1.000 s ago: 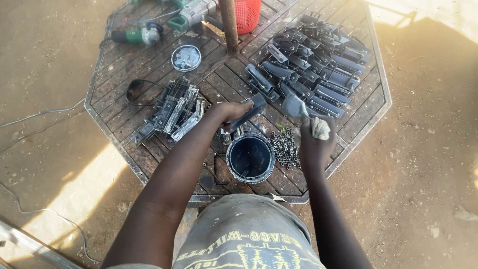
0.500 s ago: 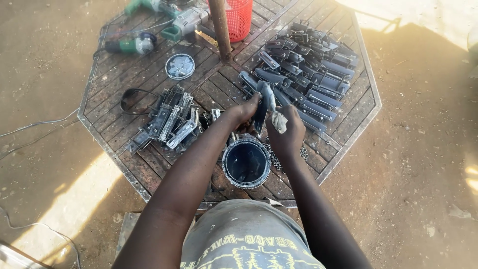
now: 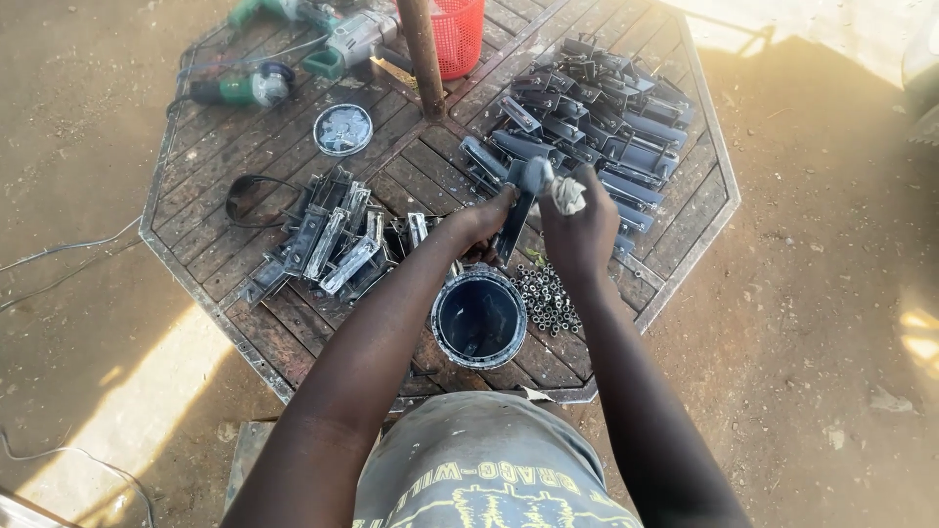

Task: Painting small metal fabrication parts using a brush and a bucket of paint

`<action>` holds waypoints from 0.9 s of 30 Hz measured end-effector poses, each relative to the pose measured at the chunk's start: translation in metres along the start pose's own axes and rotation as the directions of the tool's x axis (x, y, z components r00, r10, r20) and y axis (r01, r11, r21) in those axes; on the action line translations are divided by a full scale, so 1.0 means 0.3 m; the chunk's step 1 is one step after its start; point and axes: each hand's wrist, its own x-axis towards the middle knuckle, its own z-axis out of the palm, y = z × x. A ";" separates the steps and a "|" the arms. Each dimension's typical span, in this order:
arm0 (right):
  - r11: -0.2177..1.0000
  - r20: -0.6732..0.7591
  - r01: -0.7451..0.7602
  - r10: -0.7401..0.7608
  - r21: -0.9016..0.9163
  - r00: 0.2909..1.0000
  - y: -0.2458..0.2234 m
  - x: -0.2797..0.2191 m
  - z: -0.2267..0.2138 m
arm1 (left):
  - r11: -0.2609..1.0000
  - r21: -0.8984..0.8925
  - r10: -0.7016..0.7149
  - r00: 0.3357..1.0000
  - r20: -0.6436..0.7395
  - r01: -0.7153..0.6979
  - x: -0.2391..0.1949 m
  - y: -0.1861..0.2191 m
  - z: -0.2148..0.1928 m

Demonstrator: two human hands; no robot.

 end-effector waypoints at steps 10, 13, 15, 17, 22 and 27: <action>0.978 0.008 0.131 -0.134 0.160 0.991 -0.072 0.091 -0.156 | 0.954 0.296 0.040 0.999 0.015 -0.042 -0.038 0.035 -0.080; 0.980 0.057 0.074 -0.086 0.187 0.995 -0.042 0.099 -0.179 | 0.888 0.459 0.038 0.999 -0.033 -0.019 -0.161 0.073 -0.100; 0.979 0.140 0.080 -0.107 0.185 0.984 -0.012 0.106 -0.188 | 0.771 0.634 0.038 0.989 -0.146 0.064 -0.200 0.118 -0.117; 0.979 0.172 0.066 -0.100 0.195 0.980 -0.052 0.103 -0.179 | 0.728 0.682 0.056 0.985 -0.162 0.070 -0.083 0.098 -0.148; 0.967 0.241 0.045 -0.108 0.251 0.965 -0.094 0.099 -0.121 | 0.595 0.800 0.084 0.983 -0.163 0.081 -0.049 0.142 -0.166; 0.964 0.266 0.125 -0.187 0.236 0.946 0.036 0.099 -0.048 | 0.574 0.801 0.092 0.959 -0.267 0.168 -0.011 0.157 -0.150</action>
